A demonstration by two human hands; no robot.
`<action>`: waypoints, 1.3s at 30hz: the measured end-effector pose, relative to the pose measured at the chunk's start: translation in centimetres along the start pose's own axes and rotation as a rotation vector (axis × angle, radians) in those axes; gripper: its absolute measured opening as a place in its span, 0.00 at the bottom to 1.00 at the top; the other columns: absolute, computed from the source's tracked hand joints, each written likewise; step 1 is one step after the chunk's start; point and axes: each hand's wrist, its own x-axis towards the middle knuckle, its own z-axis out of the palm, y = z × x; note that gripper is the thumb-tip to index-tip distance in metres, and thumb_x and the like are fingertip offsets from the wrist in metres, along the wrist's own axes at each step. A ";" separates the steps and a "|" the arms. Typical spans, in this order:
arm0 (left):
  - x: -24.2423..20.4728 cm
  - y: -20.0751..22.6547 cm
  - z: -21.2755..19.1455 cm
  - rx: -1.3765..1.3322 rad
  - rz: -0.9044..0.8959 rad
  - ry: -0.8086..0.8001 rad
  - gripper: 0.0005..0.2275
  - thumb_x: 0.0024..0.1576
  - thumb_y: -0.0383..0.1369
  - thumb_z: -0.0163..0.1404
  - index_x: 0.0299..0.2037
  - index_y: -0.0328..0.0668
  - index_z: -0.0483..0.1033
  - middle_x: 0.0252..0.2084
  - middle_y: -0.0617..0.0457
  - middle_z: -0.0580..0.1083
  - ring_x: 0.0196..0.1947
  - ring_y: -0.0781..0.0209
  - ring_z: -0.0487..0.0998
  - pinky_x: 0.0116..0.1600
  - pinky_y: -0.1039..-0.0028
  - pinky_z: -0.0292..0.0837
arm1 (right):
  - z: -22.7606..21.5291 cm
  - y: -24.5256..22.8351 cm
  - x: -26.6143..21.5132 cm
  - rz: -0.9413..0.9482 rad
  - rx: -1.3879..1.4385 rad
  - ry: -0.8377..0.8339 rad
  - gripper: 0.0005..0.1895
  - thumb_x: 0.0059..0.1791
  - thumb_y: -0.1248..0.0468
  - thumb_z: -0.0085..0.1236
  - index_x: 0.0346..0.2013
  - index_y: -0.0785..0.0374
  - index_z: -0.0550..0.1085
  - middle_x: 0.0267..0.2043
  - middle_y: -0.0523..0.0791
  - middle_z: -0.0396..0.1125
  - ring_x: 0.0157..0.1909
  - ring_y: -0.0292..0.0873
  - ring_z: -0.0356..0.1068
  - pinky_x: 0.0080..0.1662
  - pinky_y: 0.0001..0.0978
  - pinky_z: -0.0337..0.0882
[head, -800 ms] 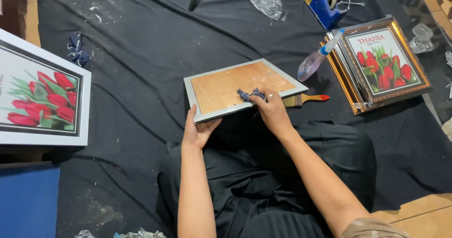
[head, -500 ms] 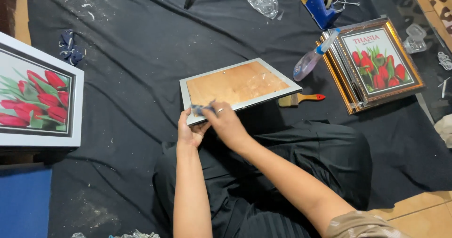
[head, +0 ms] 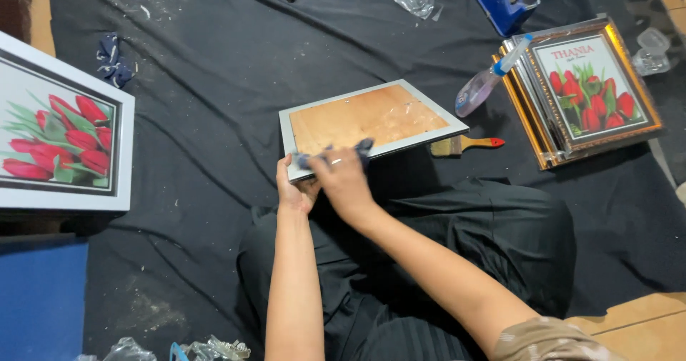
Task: The person wipes the back of a picture frame with a cloth, then flips it to clean the front glass with the cloth. They brush the frame with a paintbrush, spray the surface with a spray bottle, and wipe it again with the cloth. The person handles multiple framed pictures, moving them aside and returning to clean them.
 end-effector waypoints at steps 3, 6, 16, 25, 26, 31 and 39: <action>-1.0 0.3 0.0 -0.002 0.009 0.035 0.26 0.54 0.55 0.48 0.50 0.41 0.71 0.38 0.48 0.77 0.25 0.52 0.80 0.27 0.68 0.84 | 2.4 -0.6 -1.4 -0.030 0.172 -0.143 0.23 0.49 0.62 0.57 0.59 0.48 0.69 0.54 0.44 0.66 0.58 0.44 0.69 0.67 0.43 0.60; 2.0 -0.6 -1.7 0.038 0.016 0.057 0.26 0.51 0.58 0.48 0.49 0.49 0.73 0.34 0.51 0.77 0.22 0.56 0.76 0.25 0.73 0.78 | -3.0 0.4 -0.4 -0.066 0.107 -0.211 0.34 0.39 0.57 0.60 0.61 0.40 0.69 0.62 0.39 0.65 0.70 0.46 0.59 0.67 0.58 0.44; -1.2 -0.5 1.4 0.115 0.078 0.059 0.23 0.50 0.57 0.49 0.40 0.46 0.73 0.21 0.49 0.72 0.09 0.60 0.63 0.13 0.74 0.57 | -7.6 6.7 1.2 0.404 0.499 -0.287 0.19 0.58 0.56 0.49 0.64 0.51 0.71 0.49 0.54 0.73 0.54 0.60 0.72 0.56 0.54 0.69; -2.3 -0.3 1.9 0.102 0.094 0.023 0.21 0.53 0.53 0.49 0.40 0.42 0.72 0.20 0.48 0.71 0.08 0.61 0.63 0.13 0.74 0.56 | -9.2 10.4 3.6 0.786 1.122 -0.517 0.31 0.54 0.51 0.48 0.73 0.45 0.60 0.67 0.57 0.59 0.67 0.58 0.61 0.65 0.57 0.58; -2.5 -0.1 2.1 0.107 0.097 0.017 0.21 0.53 0.53 0.48 0.40 0.42 0.73 0.20 0.48 0.72 0.08 0.62 0.63 0.13 0.75 0.56 | -8.9 11.0 3.2 0.776 1.109 -0.489 0.32 0.50 0.62 0.50 0.70 0.47 0.63 0.51 0.50 0.63 0.52 0.47 0.63 0.54 0.42 0.62; -3.1 0.1 2.6 0.109 0.107 0.001 0.21 0.53 0.53 0.49 0.40 0.42 0.73 0.20 0.49 0.72 0.09 0.64 0.64 0.14 0.75 0.56 | -10.1 10.6 4.9 0.769 0.992 -0.421 0.28 0.48 0.69 0.59 0.61 0.45 0.71 0.32 0.40 0.71 0.32 0.34 0.70 0.38 0.25 0.69; -2.5 0.1 2.0 0.105 0.084 -0.038 0.20 0.55 0.52 0.48 0.41 0.41 0.72 0.21 0.49 0.71 0.09 0.65 0.62 0.14 0.76 0.56 | -15.1 7.6 11.1 0.357 1.063 -0.131 0.16 0.56 0.73 0.46 0.49 0.55 0.80 0.46 0.42 0.70 0.52 0.37 0.67 0.62 0.34 0.65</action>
